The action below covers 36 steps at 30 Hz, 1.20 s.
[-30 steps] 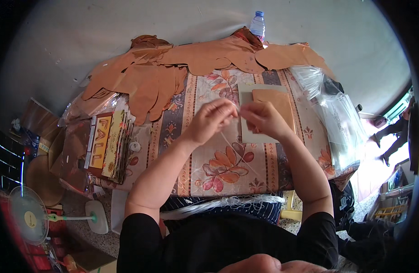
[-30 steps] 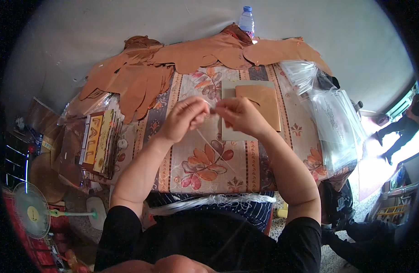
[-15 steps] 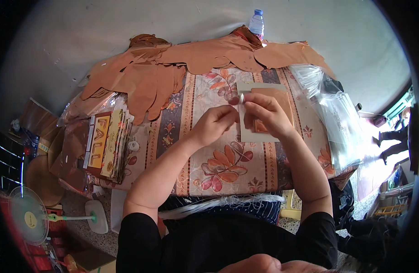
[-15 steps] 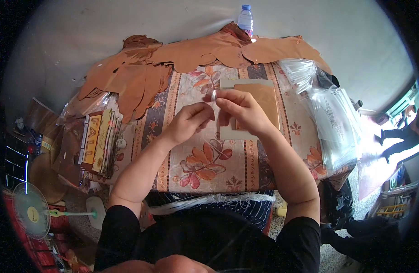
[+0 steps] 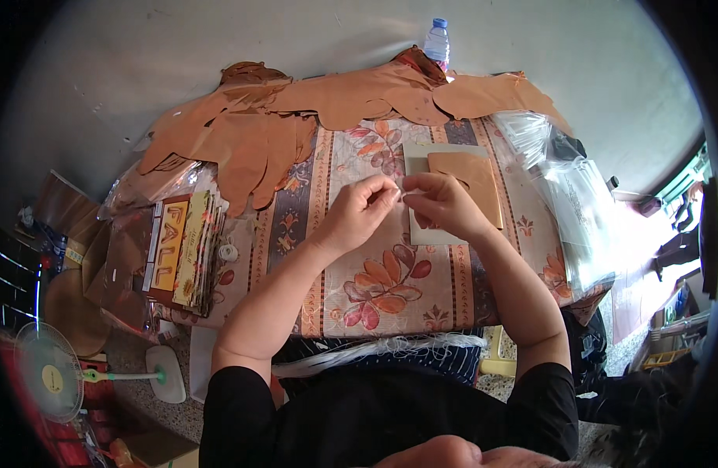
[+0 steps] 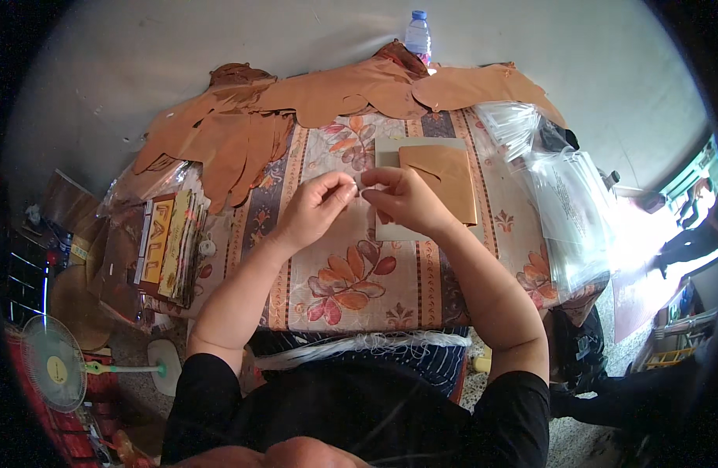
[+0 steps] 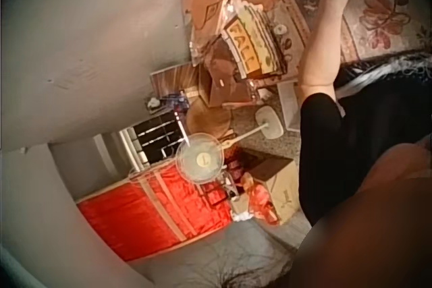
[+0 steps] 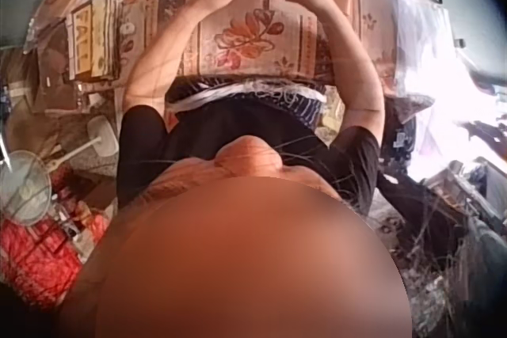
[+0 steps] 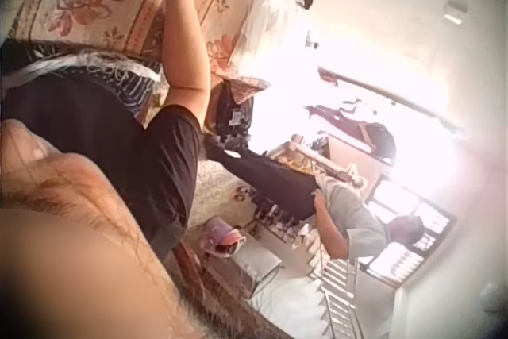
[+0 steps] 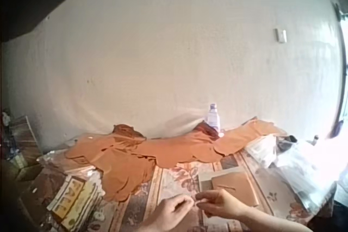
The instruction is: The recorder unravels a bundle of white string and prepares it at a table.
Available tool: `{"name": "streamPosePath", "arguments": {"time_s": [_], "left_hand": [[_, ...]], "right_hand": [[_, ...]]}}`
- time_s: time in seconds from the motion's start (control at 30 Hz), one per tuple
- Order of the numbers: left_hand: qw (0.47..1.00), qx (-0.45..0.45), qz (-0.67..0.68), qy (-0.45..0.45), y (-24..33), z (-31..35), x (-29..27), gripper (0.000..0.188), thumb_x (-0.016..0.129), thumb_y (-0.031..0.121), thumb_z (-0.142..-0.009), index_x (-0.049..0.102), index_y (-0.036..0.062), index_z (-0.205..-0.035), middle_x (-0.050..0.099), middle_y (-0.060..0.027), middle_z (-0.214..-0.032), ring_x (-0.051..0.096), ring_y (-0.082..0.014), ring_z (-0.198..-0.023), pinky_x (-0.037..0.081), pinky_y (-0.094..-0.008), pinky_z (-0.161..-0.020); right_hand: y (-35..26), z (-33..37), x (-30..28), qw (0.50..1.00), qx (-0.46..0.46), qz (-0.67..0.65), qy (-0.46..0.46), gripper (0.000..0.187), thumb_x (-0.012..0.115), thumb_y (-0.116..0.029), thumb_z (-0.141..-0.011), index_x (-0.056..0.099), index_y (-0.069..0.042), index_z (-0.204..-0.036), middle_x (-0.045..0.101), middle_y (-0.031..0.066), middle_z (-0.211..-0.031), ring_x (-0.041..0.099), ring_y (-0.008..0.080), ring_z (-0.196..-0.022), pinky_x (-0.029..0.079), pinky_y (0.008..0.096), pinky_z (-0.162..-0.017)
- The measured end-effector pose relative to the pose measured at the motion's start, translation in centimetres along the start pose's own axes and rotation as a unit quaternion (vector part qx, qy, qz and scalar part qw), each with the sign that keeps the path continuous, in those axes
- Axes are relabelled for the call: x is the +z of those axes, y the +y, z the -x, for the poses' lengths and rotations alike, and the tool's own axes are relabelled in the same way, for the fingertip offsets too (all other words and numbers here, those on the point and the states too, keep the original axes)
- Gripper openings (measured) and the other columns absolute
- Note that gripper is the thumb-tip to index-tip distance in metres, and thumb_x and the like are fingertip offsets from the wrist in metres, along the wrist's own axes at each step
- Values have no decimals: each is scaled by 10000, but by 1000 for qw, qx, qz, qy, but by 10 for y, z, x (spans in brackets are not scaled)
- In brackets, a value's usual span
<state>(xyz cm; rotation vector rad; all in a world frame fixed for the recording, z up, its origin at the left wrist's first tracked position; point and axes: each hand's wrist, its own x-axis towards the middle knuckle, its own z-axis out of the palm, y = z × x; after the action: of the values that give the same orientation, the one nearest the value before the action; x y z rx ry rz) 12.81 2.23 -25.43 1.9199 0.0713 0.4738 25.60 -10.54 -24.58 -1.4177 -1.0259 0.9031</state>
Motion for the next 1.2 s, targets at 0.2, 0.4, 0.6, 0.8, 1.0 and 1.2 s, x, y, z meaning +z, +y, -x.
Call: {"name": "streamPosePath", "arguments": {"time_s": [0.2, 0.4, 0.6, 0.8, 1.0, 1.2], "left_hand": [[999, -25, -11, 25, -6, -3, -7, 163, 459, 167, -916, 519, 37, -839, 471, 42, -650, 412, -23, -583, 354, -186, -517], [998, -66, 17, 4, -10, -3, -1, 145, 449, 139, -918, 544, 34, -888, 546, 30, -707, 452, -24, -580, 387, -179, -517], [986, 101, -127, 33, -14, -2, 4, 118, 514, 32, -853, 594, -9, -928, 630, -67, -823, 581, -113, -685, 460, -234, -614], [976, 46, -212, 31, -7, -3, -9, 153, 554, 15, -800, 614, -9, -939, 634, -88, -869, 598, -140, -753, 465, -263, -654], [976, 56, -169, 124, -12, -6, -17, 165, 539, 53, -809, 609, 3, -950, 615, -115, -855, 601, -170, -718, 467, -267, -623], [989, 76, -29, 120, -4, -4, -11, 189, 538, 96, -849, 585, 19, -1015, 600, -70, -869, 559, -117, -681, 455, -240, -595]], "right_hand": [[3, 1, 1, 999, 24, 2, -44, 98, 548, -111, -859, 556, -17, -886, 582, 7, -671, 432, 32, -487, 343, 177, -437], [12, -1, -4, 990, -8, -120, -69, 135, 507, -152, -894, 550, -25, -881, 597, 34, -750, 424, 41, -488, 325, 178, -435], [10, -2, -8, 981, 44, -186, -16, 179, 469, -194, -912, 548, -39, -870, 591, 30, -759, 450, 51, -494, 326, 180, -427], [9, -3, -12, 970, 55, -238, 8, 181, 473, -211, -906, 552, -54, -862, 588, 23, -754, 482, 59, -499, 351, 173, -422], [8, -3, -10, 966, 69, -249, -1, 180, 482, -206, -901, 543, -54, -827, 588, 34, -750, 480, 65, -493, 360, 175, -426], [8, -2, -9, 959, 77, -271, -12, 176, 496, -205, -895, 552, -51, -831, 582, 36, -739, 482, 73, -500, 376, 187, -450]]}}
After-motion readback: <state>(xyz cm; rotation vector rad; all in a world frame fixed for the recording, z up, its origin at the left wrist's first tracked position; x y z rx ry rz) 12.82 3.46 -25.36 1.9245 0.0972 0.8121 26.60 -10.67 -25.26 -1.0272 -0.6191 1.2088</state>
